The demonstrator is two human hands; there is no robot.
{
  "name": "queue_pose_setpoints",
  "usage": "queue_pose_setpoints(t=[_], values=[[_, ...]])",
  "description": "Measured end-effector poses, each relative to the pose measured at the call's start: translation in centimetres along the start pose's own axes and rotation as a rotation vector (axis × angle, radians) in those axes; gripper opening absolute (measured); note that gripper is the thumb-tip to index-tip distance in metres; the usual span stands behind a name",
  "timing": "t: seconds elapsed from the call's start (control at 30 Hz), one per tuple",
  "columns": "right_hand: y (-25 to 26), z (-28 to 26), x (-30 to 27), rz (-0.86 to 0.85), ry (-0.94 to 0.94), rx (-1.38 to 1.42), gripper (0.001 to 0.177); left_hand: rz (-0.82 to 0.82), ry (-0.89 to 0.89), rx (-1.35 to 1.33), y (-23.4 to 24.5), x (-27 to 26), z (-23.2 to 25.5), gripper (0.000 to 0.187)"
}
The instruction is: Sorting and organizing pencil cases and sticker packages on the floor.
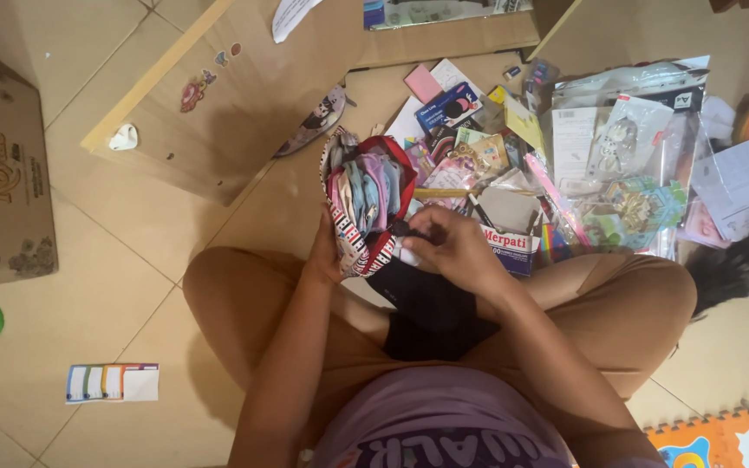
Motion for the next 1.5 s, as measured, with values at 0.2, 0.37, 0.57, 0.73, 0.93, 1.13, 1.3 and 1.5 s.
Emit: queue_pose_setpoints(t=[0.2,0.37,0.57,0.73,0.93,1.13,1.3,1.5], values=[[2.2,-3.9,0.4,0.148,0.331,-0.172,0.014,-0.057,0.024,-0.027,1.7,0.4,-0.7,0.084],[2.1,-5.2,0.8,0.147,0.364,-0.121,0.019,-0.012,0.053,-0.048,4.3,0.8,-1.5,0.087],[1.2,-6.5,1.2,0.141,0.363,0.012,0.041,-0.052,0.028,-0.011,3.7,0.5,-1.2,0.090],[0.7,-6.4,0.9,0.149,0.355,0.040,0.050,-0.098,0.096,-0.075,3.8,0.0,-1.6,0.091],[-0.5,-6.2,-1.2,0.163,0.394,-0.143,0.038,-0.330,0.130,0.042,3.1,-1.2,-1.6,0.094],[-2.9,-8.8,-4.6,0.243,0.651,-0.453,0.085,-0.279,0.070,0.163,0.3,-1.2,-1.0,0.087],[-3.9,-8.2,-5.3,0.287,0.670,-0.435,0.081,-0.236,0.015,0.262,-1.1,-1.6,0.0,0.083],[-4.2,-5.8,-2.5,0.314,0.578,-0.400,0.057,-0.180,-0.053,0.379,-3.8,-1.5,0.9,0.080]])
Point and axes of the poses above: each hand's wrist, its own x-axis towards the middle knuckle, its own y-axis out of the back of the hand, z = x × y, the point moved 9 cm from there along x, towards the middle knuckle, and after that the axes turned 2 degrees about y, right-handed, at the moved point
